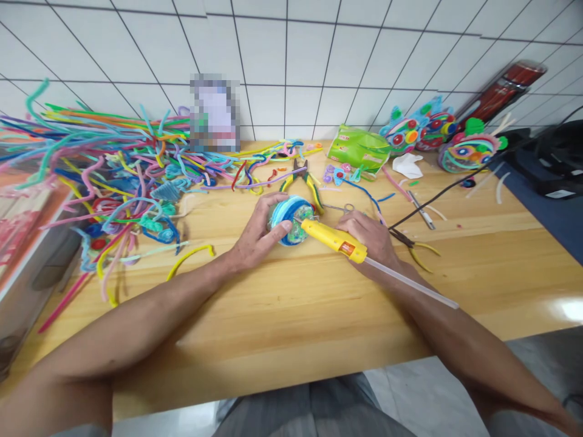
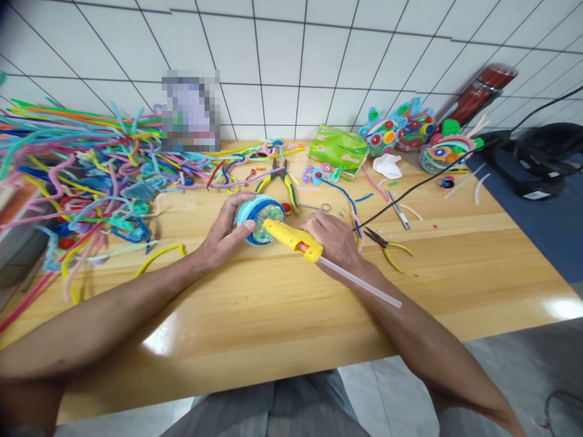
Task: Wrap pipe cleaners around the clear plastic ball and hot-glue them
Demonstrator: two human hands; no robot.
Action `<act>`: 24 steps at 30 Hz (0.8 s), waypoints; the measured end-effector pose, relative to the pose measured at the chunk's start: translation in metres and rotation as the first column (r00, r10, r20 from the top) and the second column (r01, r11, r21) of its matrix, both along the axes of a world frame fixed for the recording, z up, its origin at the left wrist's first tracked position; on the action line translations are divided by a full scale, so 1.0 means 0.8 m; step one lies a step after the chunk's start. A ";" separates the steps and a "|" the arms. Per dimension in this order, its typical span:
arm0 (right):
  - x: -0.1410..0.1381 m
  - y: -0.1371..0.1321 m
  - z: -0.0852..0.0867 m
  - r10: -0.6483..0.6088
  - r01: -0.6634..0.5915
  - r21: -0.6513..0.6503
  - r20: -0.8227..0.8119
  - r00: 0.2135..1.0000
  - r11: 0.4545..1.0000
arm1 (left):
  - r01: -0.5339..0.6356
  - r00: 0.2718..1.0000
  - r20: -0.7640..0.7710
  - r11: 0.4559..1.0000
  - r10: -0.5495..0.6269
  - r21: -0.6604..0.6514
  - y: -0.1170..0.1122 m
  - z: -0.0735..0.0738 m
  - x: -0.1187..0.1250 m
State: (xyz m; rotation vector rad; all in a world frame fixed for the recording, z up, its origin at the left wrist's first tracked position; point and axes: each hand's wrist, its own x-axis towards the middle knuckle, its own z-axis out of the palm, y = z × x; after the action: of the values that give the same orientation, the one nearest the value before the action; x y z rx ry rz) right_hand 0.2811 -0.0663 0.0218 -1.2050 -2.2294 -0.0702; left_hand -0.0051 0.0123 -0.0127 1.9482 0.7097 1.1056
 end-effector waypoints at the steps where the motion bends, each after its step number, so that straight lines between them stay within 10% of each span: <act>1: 0.000 0.000 0.000 -0.006 0.006 -0.004 0.001 1.000 1.000 | 0.001 1.000 -0.003 1.000 -0.001 -0.001 0.000 0.000 0.000; 24: 0.000 0.000 -0.001 -0.006 0.006 0.017 -0.036 0.999 1.000 | 0.001 1.000 -0.009 1.000 -0.001 -0.010 0.001 -0.002 -0.001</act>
State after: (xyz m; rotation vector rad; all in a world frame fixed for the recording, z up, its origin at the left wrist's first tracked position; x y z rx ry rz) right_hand 0.2813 -0.0660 0.0207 -1.1951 -2.1901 -0.0689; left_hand -0.0057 0.0134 -0.0139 1.9461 0.7176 1.0918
